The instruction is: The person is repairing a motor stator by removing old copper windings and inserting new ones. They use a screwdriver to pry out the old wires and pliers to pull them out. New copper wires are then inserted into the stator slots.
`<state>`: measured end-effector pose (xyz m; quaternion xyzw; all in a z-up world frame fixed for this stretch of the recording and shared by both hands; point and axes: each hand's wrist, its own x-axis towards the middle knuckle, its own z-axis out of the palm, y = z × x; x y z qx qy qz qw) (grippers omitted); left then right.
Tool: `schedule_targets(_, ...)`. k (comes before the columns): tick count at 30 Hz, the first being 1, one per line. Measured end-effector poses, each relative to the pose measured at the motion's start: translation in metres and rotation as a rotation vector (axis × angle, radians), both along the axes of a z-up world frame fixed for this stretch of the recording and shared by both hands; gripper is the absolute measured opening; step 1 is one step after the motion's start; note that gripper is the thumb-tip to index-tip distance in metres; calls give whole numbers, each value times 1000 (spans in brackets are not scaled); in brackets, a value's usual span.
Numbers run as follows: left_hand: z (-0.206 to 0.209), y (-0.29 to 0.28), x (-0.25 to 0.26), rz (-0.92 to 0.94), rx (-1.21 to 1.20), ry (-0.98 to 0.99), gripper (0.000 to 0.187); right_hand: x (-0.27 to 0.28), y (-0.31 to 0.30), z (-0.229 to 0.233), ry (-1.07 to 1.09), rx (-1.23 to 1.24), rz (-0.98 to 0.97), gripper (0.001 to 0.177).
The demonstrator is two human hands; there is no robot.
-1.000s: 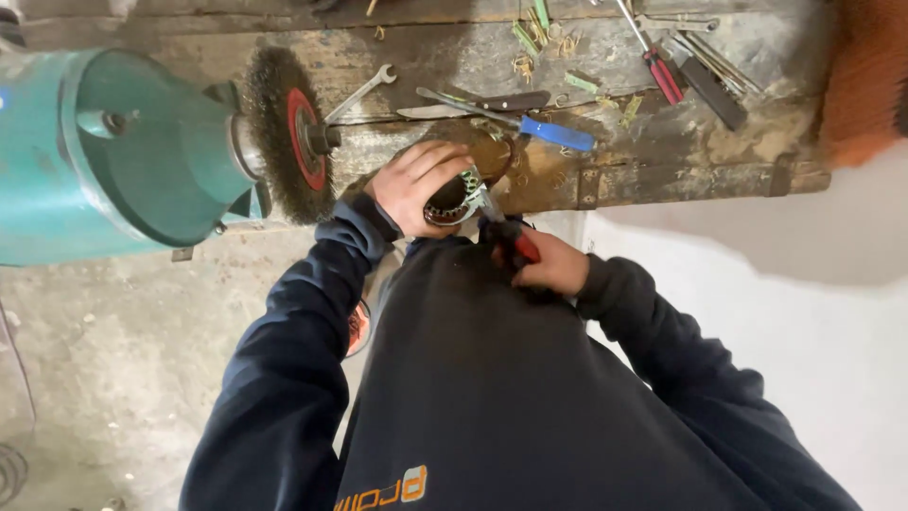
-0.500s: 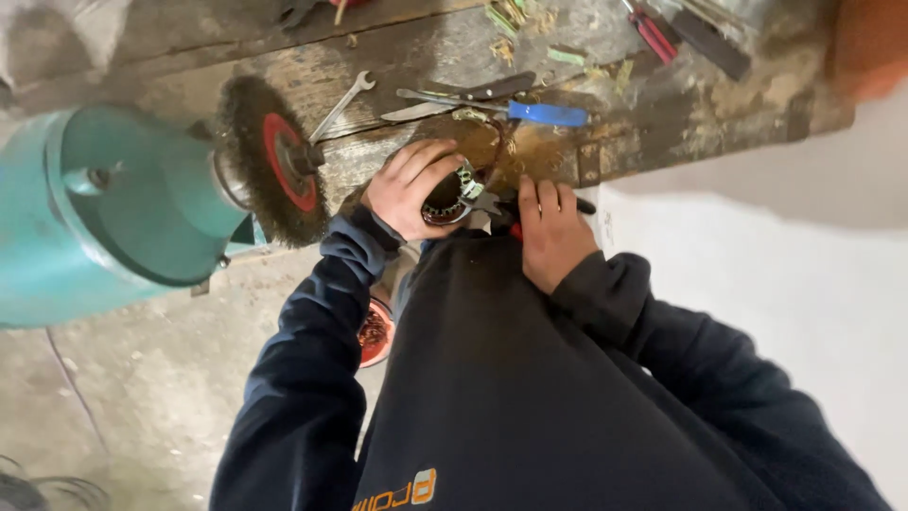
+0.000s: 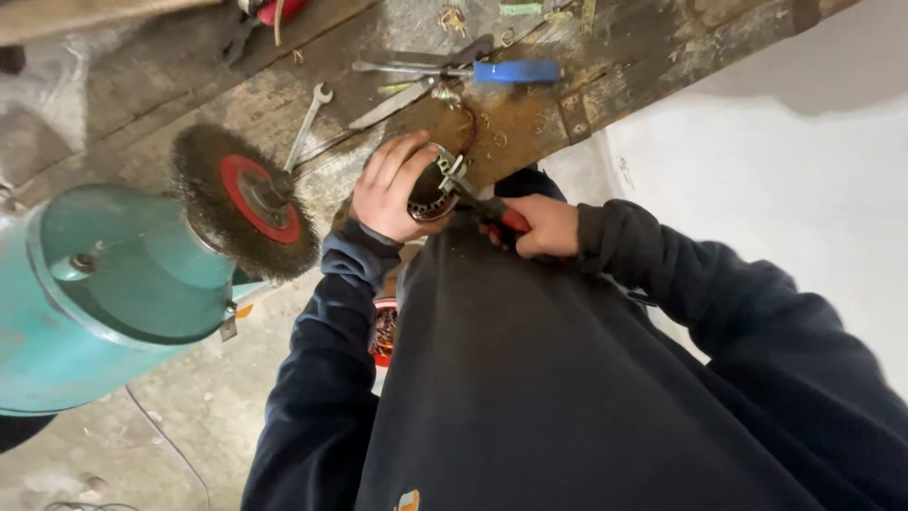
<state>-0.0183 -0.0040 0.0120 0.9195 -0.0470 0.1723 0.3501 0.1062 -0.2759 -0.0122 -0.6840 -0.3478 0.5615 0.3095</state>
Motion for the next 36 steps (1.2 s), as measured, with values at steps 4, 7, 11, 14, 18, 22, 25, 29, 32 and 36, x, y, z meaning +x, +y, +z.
schedule_targets(4,1,-1,0,3,14,-11,82,-2,4,13,201,49,-13,63)
schedule_targets(7,6,-2,-2,10,-12,3,83,-8,-2,39,-235,168,12,72)
schedule_targets(11,48,-15,-11,118,45,25,85,13,5,96,-536,285,23,72)
schedule_targets(14,87,-32,-24,209,-81,48,73,33,7,104,-610,265,50,72)
schedule_targets(18,112,-60,-17,373,-558,380,49,56,16,102,-616,306,157,73)
schedule_targets(22,96,-91,12,535,-501,228,39,83,18,98,-647,377,288,72)
schedule_targets(25,75,-112,29,714,-784,408,29,113,19,109,-694,470,356,74)
schedule_targets(29,31,-137,52,735,-1066,17,21,149,21,115,-688,460,403,78)
schedule_targets(32,18,-142,76,812,-1210,-180,20,176,26,112,-687,430,450,79)
schedule_targets(36,6,-147,98,812,-1379,-348,21,202,34,110,-776,327,551,82)
